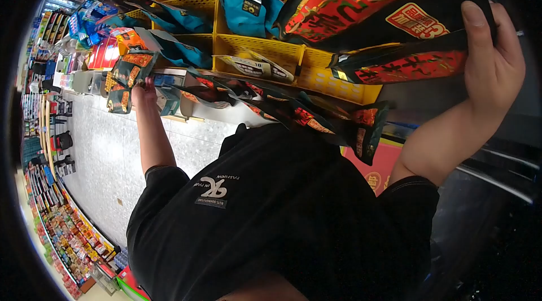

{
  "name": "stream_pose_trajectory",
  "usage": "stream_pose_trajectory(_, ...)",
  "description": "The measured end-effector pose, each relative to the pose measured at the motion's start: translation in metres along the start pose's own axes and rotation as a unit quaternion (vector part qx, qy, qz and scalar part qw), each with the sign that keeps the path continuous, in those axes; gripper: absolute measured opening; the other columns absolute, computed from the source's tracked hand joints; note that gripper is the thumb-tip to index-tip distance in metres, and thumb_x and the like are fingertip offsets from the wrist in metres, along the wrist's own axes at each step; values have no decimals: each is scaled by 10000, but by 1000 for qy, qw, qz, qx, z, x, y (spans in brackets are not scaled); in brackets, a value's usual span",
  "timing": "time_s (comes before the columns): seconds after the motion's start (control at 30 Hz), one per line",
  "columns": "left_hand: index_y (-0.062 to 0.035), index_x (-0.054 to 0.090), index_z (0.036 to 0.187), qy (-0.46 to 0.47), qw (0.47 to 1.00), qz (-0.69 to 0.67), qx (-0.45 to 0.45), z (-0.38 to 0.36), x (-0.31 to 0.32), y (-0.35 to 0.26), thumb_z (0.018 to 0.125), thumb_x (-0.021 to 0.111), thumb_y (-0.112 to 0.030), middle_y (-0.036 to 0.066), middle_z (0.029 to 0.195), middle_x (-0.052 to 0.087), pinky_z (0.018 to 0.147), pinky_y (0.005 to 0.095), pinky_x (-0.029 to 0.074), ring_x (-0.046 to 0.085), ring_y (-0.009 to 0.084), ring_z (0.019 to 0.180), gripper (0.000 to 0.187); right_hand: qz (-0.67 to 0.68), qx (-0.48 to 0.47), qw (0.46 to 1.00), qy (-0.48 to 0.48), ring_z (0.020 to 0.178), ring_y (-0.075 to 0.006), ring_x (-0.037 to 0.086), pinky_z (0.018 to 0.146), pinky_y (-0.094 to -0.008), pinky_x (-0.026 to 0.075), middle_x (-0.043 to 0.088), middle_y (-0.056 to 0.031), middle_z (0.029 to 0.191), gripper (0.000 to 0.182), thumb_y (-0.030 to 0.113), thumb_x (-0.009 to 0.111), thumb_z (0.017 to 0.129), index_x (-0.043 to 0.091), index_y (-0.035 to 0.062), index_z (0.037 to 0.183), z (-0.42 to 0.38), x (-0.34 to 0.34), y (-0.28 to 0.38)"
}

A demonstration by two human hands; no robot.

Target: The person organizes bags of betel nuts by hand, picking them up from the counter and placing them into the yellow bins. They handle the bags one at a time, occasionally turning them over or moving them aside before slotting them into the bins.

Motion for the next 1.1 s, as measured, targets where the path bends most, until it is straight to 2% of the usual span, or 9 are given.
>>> stream_pose_trajectory(0.2,64,595,1034,21,979,175,100,-11,-22,-13,909,603,-125,121,908,650,619,303,568,630,215,672,227,12,8,1000,12,966,-89,559,886,-213,410,645,-58,1059,257,73,609,960,611,-91,1158,0,3,-3)
stream_pose_trajectory(0.33,11,607,1051,40,963,246,106,-13,-33,-24,863,649,-116,118,949,637,530,253,533,626,175,654,231,-19,16,1000,5,966,-88,559,885,-213,410,646,-59,1061,264,81,613,959,610,-89,1160,1,1,-8)
stream_pose_trajectory(0.43,13,630,1072,57,938,314,136,-14,-37,-30,849,680,-142,110,982,664,603,269,534,651,178,745,277,11,24,1000,6,963,-86,558,881,-209,408,647,-57,1058,269,87,617,958,610,-88,1162,3,4,-7)
stream_pose_trajectory(0.5,51,629,1105,94,899,305,299,-16,-37,-33,857,672,-158,99,999,684,699,292,532,658,182,862,327,9,36,999,-4,960,-85,557,877,-205,408,646,-54,1056,270,88,621,956,611,-87,1162,2,4,-9)
stream_pose_trajectory(0.7,98,612,1125,52,853,365,370,-27,-34,-40,900,607,-230,134,1106,673,797,332,505,640,211,915,398,-10,27,1000,-1,960,-81,554,878,-200,406,644,-46,1057,268,79,615,958,608,-88,1166,4,9,-6)
stream_pose_trajectory(0.83,114,588,1155,-4,908,256,332,-40,-22,-39,917,575,-254,168,1131,663,830,340,494,635,216,932,438,1,18,1000,15,950,-77,551,874,-198,407,641,-42,1051,262,76,612,960,607,-88,1164,5,8,-6)
stream_pose_trajectory(0.93,124,565,1174,-44,889,230,393,-43,-19,-40,913,558,-251,179,1098,664,803,346,508,642,222,911,457,-15,0,999,31,952,-76,551,876,-196,406,640,-45,1059,262,71,608,961,605,-90,1168,5,5,-11)
stream_pose_trajectory(1.03,119,558,1161,-35,822,248,511,-38,-12,-44,900,553,-242,202,1065,657,737,374,529,649,251,863,446,-10,24,999,20,956,-77,551,877,-195,407,639,-47,1065,260,65,604,961,603,-93,1168,6,7,-13)
stream_pose_trajectory(1.1,132,556,1040,-23,907,73,414,-31,-4,-45,893,578,-247,227,1042,654,754,340,510,637,248,846,407,-7,30,1000,3,954,-77,551,877,-197,409,639,-47,1061,259,62,604,960,601,-96,1165,5,10,-9)
Point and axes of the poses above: each hand's wrist, its own z-axis towards the middle knuckle, its own x-axis out of the palm, y = z × x, the point moved 2 cm from there along z, towards the middle knuckle
